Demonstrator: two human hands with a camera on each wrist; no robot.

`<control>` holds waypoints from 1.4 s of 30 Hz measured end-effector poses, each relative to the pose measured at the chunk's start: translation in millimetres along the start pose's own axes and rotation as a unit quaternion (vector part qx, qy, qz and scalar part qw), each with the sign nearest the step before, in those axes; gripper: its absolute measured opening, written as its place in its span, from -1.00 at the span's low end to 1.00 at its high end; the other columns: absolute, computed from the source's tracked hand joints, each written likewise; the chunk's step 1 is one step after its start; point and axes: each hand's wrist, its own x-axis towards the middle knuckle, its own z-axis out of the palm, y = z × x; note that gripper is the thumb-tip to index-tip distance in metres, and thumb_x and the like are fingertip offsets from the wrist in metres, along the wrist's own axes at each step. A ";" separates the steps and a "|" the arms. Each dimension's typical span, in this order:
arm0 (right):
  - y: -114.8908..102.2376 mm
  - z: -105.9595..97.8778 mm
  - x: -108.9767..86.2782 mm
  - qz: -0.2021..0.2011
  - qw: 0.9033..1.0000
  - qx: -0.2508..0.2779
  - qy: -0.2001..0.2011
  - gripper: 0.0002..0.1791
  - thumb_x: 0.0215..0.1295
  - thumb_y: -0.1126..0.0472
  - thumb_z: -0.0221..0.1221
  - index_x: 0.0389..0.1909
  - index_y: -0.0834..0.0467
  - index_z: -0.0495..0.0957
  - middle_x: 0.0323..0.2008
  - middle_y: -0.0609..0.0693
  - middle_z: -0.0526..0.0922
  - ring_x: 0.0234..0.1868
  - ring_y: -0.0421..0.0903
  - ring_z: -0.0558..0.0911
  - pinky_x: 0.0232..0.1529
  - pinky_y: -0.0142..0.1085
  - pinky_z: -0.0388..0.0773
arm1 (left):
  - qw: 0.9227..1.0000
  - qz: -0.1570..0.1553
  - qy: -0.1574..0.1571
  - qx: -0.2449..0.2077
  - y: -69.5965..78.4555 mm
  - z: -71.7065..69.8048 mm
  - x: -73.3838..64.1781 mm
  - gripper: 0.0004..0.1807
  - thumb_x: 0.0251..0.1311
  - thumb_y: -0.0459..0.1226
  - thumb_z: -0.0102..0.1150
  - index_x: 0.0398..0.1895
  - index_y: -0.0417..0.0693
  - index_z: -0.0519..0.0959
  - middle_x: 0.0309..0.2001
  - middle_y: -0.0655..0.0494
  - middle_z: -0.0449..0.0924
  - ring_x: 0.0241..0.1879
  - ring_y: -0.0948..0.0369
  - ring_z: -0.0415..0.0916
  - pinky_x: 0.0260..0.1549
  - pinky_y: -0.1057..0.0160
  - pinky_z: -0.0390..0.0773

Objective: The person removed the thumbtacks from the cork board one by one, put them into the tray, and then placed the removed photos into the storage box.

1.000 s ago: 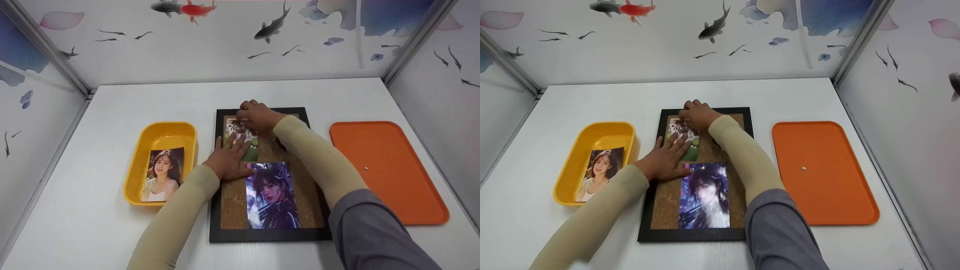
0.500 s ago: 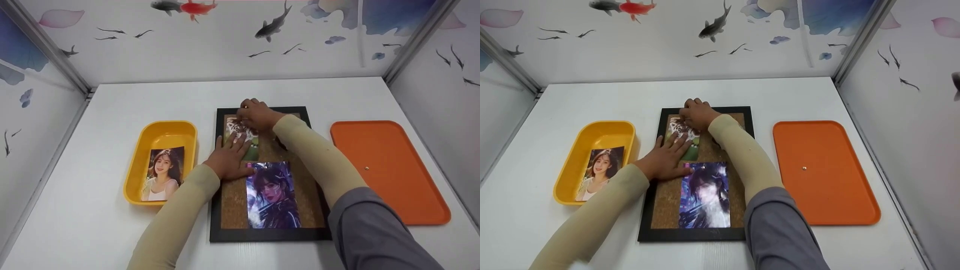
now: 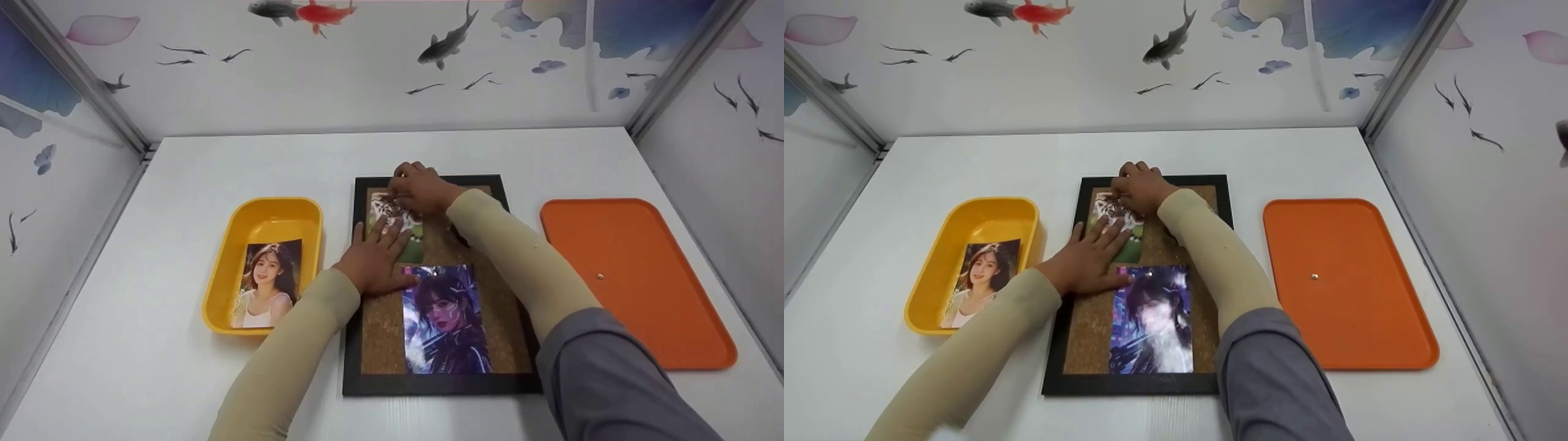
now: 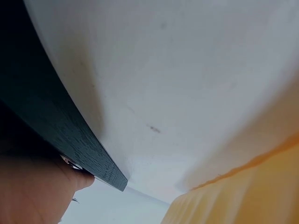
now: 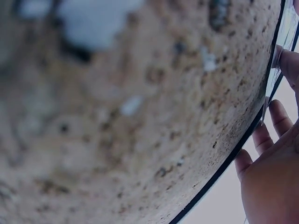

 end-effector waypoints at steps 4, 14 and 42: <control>-0.7 0.0 -0.3 0.004 1.000 -0.005 0.003 -0.75 0.53 0.09 0.00 0.10 0.01 0.52 0.25 0.09 0.31 0.28 0.09 0.27 0.24 0.09 0.19 | 1.000 -0.003 -0.005 -0.003 -0.4 0.4 0.5 0.09 0.19 0.53 -0.44 0.62 0.11 -0.25 0.60 0.06 -0.39 0.55 -0.06 -0.45 0.40 -0.28 -0.29; 1.3 2.1 3.3 0.008 1.000 0.010 0.007 -0.77 0.51 0.09 0.04 0.04 0.03 0.55 0.24 0.10 0.33 0.28 0.10 0.28 0.24 0.09 0.22 | 1.000 -0.002 -0.002 -0.011 -1.7 2.8 2.6 0.09 0.18 0.53 -0.41 0.62 0.12 -0.23 0.60 0.06 -0.38 0.55 -0.06 -0.45 0.39 -0.29 -0.31; 5.6 -2.0 1.6 0.006 0.999 0.053 -0.009 -0.73 0.50 0.12 0.05 0.11 0.00 0.57 0.28 0.07 0.30 0.32 0.07 0.24 0.32 0.11 0.13 | 1.000 0.001 -0.004 -0.010 -2.0 0.4 0.4 0.08 0.20 0.52 -0.42 0.62 0.12 -0.25 0.60 0.05 -0.40 0.55 -0.06 -0.47 0.39 -0.29 -0.31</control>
